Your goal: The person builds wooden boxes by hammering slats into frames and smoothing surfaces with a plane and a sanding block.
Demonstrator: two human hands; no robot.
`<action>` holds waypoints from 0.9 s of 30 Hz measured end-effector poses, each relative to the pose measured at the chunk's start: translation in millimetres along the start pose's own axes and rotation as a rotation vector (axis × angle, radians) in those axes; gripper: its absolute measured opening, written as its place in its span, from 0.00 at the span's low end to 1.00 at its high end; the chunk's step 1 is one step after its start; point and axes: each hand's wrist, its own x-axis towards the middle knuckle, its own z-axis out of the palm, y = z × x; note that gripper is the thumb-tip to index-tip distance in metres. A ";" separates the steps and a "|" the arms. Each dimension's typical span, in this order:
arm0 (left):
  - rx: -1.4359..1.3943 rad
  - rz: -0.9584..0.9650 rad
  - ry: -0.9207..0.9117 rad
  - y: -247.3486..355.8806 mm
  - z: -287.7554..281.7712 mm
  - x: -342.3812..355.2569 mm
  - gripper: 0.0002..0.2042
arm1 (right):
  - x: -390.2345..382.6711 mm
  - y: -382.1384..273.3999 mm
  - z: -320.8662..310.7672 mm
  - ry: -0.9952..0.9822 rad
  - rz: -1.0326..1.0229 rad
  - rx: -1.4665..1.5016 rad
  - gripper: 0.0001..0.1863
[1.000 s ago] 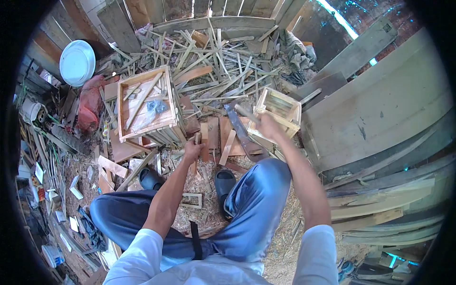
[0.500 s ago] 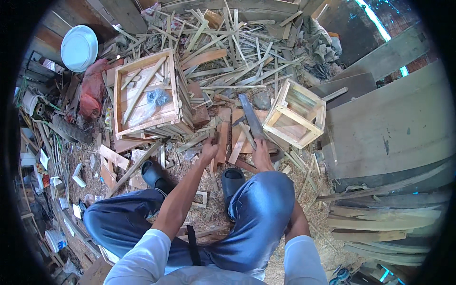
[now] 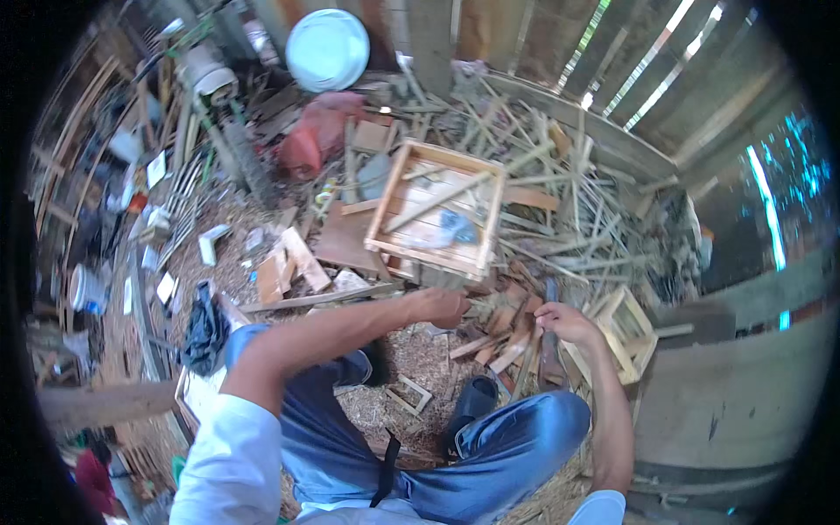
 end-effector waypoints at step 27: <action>0.046 -0.690 0.863 -411.6 106.2 -64.0 0.20 | 436.5 -244.5 316.2 0.570 -0.154 -0.307 0.28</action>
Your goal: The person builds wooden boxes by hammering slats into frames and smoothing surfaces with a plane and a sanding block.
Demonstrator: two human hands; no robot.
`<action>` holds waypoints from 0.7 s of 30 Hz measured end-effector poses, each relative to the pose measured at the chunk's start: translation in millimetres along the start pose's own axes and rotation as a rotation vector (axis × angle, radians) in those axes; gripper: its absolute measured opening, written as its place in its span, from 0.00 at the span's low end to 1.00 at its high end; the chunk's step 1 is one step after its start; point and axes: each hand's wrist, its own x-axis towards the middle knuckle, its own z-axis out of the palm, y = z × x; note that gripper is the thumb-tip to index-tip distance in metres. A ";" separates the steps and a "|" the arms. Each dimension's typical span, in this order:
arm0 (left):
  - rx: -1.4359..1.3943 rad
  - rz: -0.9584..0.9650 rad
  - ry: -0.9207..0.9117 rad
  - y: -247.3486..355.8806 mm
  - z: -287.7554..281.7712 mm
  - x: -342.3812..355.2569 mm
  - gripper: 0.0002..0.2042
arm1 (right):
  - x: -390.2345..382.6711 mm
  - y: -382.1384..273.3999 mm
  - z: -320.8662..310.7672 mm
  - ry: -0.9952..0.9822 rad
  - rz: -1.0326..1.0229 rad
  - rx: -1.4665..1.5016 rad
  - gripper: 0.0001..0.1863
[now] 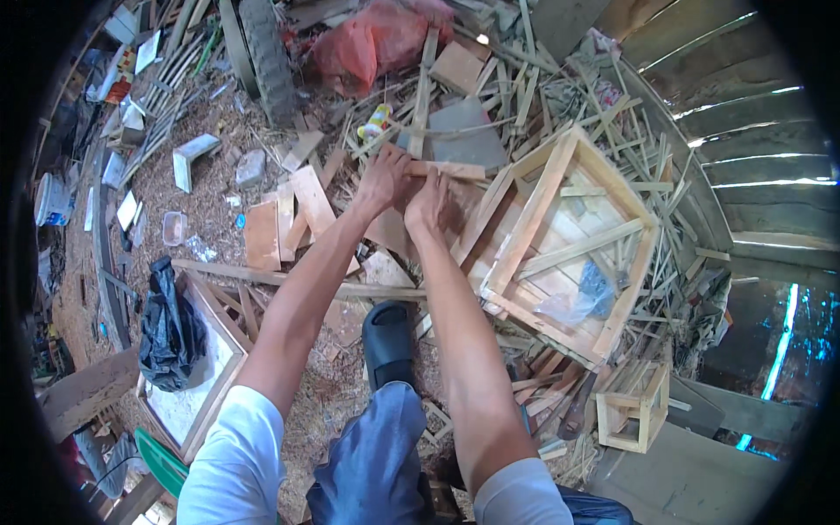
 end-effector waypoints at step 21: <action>0.083 -0.007 0.025 0.9 18.8 -18.8 0.21 | -40.3 -20.9 -22.3 -0.085 0.085 -0.063 0.27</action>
